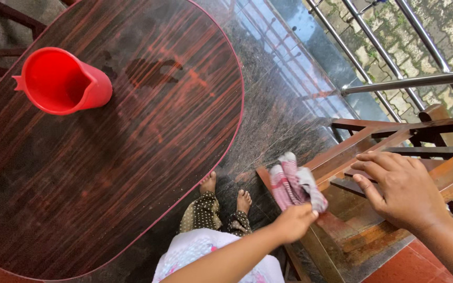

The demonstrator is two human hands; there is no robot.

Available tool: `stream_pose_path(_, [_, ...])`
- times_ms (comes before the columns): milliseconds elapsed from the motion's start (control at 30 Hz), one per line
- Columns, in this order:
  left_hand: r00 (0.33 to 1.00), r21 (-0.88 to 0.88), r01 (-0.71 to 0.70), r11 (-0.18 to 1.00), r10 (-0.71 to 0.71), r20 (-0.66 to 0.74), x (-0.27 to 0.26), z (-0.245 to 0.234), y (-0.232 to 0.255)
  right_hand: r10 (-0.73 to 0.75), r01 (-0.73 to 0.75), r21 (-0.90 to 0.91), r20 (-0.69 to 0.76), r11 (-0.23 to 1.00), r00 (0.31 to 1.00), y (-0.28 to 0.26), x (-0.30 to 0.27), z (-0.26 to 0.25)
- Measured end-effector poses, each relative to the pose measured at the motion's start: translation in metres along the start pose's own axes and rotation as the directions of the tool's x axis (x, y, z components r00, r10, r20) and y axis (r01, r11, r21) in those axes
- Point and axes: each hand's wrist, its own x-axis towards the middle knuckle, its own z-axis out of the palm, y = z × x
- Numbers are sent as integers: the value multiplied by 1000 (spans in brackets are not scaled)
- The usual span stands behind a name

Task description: The person wipes a wooden chair with a cloth on a balcony. They clean the seat, backrest, and legs of the chair using a striped cloth, moving around the chair to reach different parts.

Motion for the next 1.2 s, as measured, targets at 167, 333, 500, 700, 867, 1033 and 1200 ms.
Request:
stream_pose_path(167, [982, 475, 69, 877, -142, 121, 105, 6, -109, -30, 30, -38, -21, 999, 999, 5, -1, 4])
stream_pose_path(333, [956, 695, 7, 719, -210, 207, 152, 12, -138, 19, -19, -23, 40, 1000, 999, 7, -3, 8])
stream_pose_path(500, [950, 683, 86, 726, -266, 163, 118, 7, -65, -18, 18, 18, -19, 1000, 1000, 7, -4, 2])
stream_pose_path(700, [943, 575, 167, 801, -300, 144, 69, 0, 15, -28, 30, 42, -38, 999, 999, 4, -5, -4])
stream_pose_path(867, [895, 624, 348, 700, -445, 0, 99, 11, -30, -24, 28, 69, -62, 997, 998, 5, -6, -6])
stream_pose_path(1033, [953, 725, 105, 680, -278, 123, 121, 9, -54, 2, -1, 60, -24, 998, 1000, 4, -7, 1])
stream_pose_path(1200, [966, 721, -48, 691, -153, 210, 78, 16, 37, -19, 21, 28, -78, 999, 997, 9, -7, 6])
